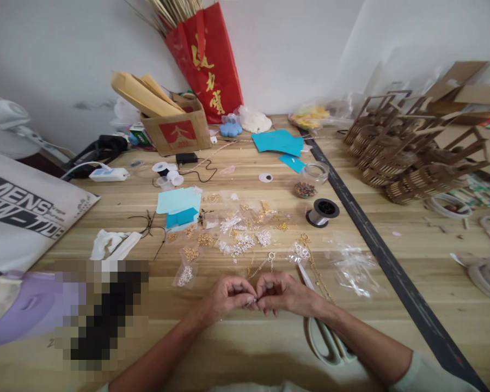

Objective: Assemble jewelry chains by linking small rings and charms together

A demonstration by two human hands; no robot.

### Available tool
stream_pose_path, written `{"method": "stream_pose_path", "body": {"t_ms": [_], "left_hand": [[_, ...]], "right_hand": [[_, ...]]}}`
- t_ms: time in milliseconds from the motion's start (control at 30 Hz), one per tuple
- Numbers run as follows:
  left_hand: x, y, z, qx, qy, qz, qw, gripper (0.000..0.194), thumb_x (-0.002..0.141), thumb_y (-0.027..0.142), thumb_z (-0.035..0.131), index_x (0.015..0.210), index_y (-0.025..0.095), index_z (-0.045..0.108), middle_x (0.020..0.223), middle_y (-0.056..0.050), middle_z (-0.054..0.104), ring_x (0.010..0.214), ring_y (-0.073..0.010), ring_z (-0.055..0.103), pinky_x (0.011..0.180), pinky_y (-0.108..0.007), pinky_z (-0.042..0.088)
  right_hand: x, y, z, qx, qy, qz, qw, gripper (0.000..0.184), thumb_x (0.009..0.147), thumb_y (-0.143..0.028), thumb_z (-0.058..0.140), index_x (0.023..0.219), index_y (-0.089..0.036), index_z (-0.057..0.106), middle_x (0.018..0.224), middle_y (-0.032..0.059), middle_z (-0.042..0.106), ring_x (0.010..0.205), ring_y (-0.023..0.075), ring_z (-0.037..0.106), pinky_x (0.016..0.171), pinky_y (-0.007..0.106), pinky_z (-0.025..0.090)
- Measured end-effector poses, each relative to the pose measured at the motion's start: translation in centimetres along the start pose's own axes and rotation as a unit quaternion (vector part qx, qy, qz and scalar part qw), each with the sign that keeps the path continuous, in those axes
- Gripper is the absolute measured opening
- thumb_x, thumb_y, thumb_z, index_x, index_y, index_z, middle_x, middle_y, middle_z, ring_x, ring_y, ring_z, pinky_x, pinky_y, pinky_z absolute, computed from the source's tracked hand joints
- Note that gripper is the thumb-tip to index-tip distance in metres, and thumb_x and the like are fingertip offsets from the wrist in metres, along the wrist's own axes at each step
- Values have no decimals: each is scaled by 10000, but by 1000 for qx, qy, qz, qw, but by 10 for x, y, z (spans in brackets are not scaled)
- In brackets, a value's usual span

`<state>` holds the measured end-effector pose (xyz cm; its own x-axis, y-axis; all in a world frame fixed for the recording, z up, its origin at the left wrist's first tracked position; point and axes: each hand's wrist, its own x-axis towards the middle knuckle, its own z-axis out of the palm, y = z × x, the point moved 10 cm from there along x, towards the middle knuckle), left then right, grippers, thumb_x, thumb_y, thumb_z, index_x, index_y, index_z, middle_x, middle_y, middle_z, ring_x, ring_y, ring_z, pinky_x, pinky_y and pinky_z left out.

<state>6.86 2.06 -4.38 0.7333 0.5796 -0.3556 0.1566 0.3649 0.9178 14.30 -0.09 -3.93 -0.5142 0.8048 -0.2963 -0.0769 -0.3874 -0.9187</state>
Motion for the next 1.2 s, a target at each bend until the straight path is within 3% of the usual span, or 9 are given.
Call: {"method": "stream_pose_path", "body": {"t_ms": [233, 467, 900, 1200], "left_hand": [[0, -7, 0, -23, -6, -3, 1000, 363, 707, 446, 762, 795, 120, 629, 708, -60, 702, 681, -163, 662, 674, -266, 497], [0, 1, 2, -23, -13, 2, 1000, 367, 693, 443, 776, 765, 120, 619, 677, -30, 674, 631, -114, 614, 637, -217, 463], [0, -1, 3, -2, -25, -3, 1000, 314, 657, 399, 805, 730, 120, 682, 702, -49, 719, 643, -132, 638, 633, -219, 459], [1, -8, 1, -5, -26, 10, 1000, 289, 670, 370, 797, 725, 113, 677, 708, -60, 719, 640, -135, 630, 619, -218, 448]], "right_hand": [[0, -5, 3, 3, -1, -4, 1000, 358, 696, -430, 783, 733, -145, 570, 661, -7, 641, 521, 82, 553, 497, 199, 426], [-1, -5, 3, 10, -8, -24, 1000, 341, 718, -429, 770, 753, -144, 586, 668, -10, 633, 527, 79, 547, 505, 200, 434], [-1, -5, 4, -2, -7, -25, 1000, 333, 726, -430, 759, 745, -141, 594, 642, -19, 605, 515, 76, 531, 495, 195, 421], [-5, -15, 6, -53, 3, -64, 997, 277, 791, -391, 708, 771, -144, 585, 631, -26, 562, 542, 81, 493, 511, 197, 385]]}}
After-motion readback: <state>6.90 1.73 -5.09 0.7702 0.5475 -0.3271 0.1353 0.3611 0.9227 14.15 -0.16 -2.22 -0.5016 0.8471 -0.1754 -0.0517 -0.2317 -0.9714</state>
